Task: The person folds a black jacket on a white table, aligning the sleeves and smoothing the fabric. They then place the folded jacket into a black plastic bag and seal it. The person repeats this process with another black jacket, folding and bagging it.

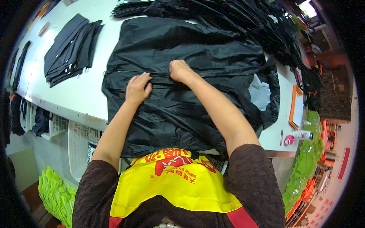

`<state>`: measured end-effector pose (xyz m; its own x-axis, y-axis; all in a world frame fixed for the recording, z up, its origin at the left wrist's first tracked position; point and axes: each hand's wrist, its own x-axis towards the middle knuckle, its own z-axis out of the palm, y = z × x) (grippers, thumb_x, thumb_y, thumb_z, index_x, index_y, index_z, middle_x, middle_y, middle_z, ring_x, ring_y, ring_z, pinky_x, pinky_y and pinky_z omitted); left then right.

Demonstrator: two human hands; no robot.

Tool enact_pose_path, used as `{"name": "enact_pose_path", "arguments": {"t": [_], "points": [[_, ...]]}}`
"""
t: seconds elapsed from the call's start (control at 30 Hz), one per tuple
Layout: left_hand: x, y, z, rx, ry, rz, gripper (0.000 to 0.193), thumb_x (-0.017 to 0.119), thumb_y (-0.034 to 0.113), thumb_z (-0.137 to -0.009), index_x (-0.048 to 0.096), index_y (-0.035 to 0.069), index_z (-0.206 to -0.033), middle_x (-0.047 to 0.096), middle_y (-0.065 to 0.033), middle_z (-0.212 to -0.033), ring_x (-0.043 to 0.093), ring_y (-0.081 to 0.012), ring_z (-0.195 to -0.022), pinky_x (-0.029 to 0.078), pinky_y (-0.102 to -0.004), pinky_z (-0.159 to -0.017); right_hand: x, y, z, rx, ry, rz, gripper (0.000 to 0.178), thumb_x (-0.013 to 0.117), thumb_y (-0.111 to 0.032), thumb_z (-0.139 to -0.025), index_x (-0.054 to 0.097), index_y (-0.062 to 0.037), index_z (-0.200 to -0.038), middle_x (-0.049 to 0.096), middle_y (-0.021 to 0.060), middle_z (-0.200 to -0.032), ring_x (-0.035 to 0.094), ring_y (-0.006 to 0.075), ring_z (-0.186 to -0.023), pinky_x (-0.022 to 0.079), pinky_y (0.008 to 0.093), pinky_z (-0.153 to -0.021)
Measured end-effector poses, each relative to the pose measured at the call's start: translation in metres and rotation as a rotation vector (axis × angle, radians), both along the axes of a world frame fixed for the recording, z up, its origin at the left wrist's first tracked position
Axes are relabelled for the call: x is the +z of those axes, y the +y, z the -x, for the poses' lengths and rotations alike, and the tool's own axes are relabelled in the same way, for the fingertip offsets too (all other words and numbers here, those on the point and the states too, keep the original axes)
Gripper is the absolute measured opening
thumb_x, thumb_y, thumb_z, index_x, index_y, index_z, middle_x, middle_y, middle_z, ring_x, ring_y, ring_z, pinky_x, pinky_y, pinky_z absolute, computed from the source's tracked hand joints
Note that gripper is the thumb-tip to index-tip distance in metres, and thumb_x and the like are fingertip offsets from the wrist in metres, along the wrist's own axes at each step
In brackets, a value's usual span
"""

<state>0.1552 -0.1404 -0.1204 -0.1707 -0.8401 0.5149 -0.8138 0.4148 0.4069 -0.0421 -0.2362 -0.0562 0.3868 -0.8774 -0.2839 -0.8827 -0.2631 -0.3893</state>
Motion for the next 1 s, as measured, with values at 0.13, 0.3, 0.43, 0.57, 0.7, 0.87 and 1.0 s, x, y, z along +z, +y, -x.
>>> {"name": "enact_pose_path", "arguments": {"t": [0.13, 0.3, 0.43, 0.57, 0.7, 0.87, 1.0], "points": [[0.003, -0.002, 0.005, 0.059, -0.002, -0.023, 0.022, 0.061, 0.013, -0.076, 0.063, 0.005, -0.097, 0.063, -0.0107, -0.110, 0.057, -0.0224, -0.109, 0.041, -0.0364, -0.093, 0.001, -0.024, 0.128, 0.005, 0.317, 0.086, 0.012, 0.058, -0.007, -0.070, 0.063, -0.0046, -0.080, 0.064, 0.0175, -0.084, 0.061, 0.0351, -0.081, 0.049, 0.0415, -0.071], [0.002, -0.007, 0.010, 0.119, -0.029, -0.010, 0.020, 0.060, 0.014, -0.076, 0.063, 0.006, -0.094, 0.064, -0.0084, -0.108, 0.058, -0.0207, -0.106, 0.041, -0.0356, -0.092, 0.048, 0.005, 0.403, -0.450, 0.369, 0.235, 0.011, 0.065, -0.010, -0.068, 0.059, -0.0031, -0.074, 0.062, 0.0147, -0.073, 0.062, 0.0296, -0.074, 0.049, 0.0383, -0.066], [0.007, -0.009, 0.011, 0.095, -0.083, -0.054, 0.020, 0.059, 0.012, -0.077, 0.064, 0.007, -0.096, 0.062, -0.0078, -0.112, 0.056, -0.0200, -0.110, 0.040, -0.0357, -0.094, 0.032, 0.039, 0.447, -0.537, 0.170, 0.349, 0.012, 0.069, -0.011, -0.069, 0.061, -0.0059, -0.077, 0.064, 0.0139, -0.077, 0.062, 0.0314, -0.076, 0.048, 0.0406, -0.069], [0.005, -0.012, 0.004, 0.146, -0.065, -0.156, 0.022, 0.060, 0.015, -0.076, 0.064, 0.005, -0.095, 0.063, -0.0096, -0.109, 0.056, -0.0227, -0.109, 0.040, -0.0370, -0.093, 0.038, 0.052, 0.420, -0.586, 0.069, 0.386, 0.022, 0.064, -0.021, -0.078, 0.062, -0.0027, -0.090, 0.063, 0.0190, -0.090, 0.060, 0.0339, -0.089, 0.047, 0.0378, -0.078], [0.045, -0.029, 0.067, 0.143, -0.055, -0.187, 0.027, 0.067, 0.020, -0.070, 0.065, 0.004, -0.092, 0.065, -0.0123, -0.090, 0.061, -0.0291, -0.084, 0.045, -0.0389, -0.080, 0.080, 0.066, 0.392, -0.365, -0.158, 0.362, 0.032, 0.061, -0.027, -0.082, 0.061, 0.0000, -0.099, 0.061, 0.0182, -0.102, 0.057, 0.0332, -0.097, 0.046, 0.0367, -0.083], [0.073, -0.053, 0.223, -0.308, -0.029, -0.060, 0.051, 0.074, 0.021, -0.064, 0.057, 0.005, -0.109, 0.061, -0.0114, -0.101, 0.056, -0.0288, -0.096, 0.043, -0.0381, -0.082, 0.060, 0.029, 0.372, -0.175, -0.052, 0.311, 0.030, 0.051, -0.027, -0.089, 0.060, -0.0003, -0.098, 0.060, 0.0205, -0.101, 0.057, 0.0361, -0.096, 0.046, 0.0412, -0.082], [0.043, -0.082, 0.293, -0.291, -0.109, -0.191, 0.037, 0.070, 0.022, -0.072, 0.061, 0.005, -0.104, 0.062, -0.0135, -0.091, 0.058, -0.0317, -0.088, 0.046, -0.0390, -0.077, -0.011, -0.006, 0.410, -0.338, 0.189, 0.102, 0.045, 0.045, -0.041, -0.089, 0.061, 0.0004, -0.096, 0.060, 0.0239, -0.102, 0.055, 0.0392, -0.099, 0.044, 0.0453, -0.084]]}}
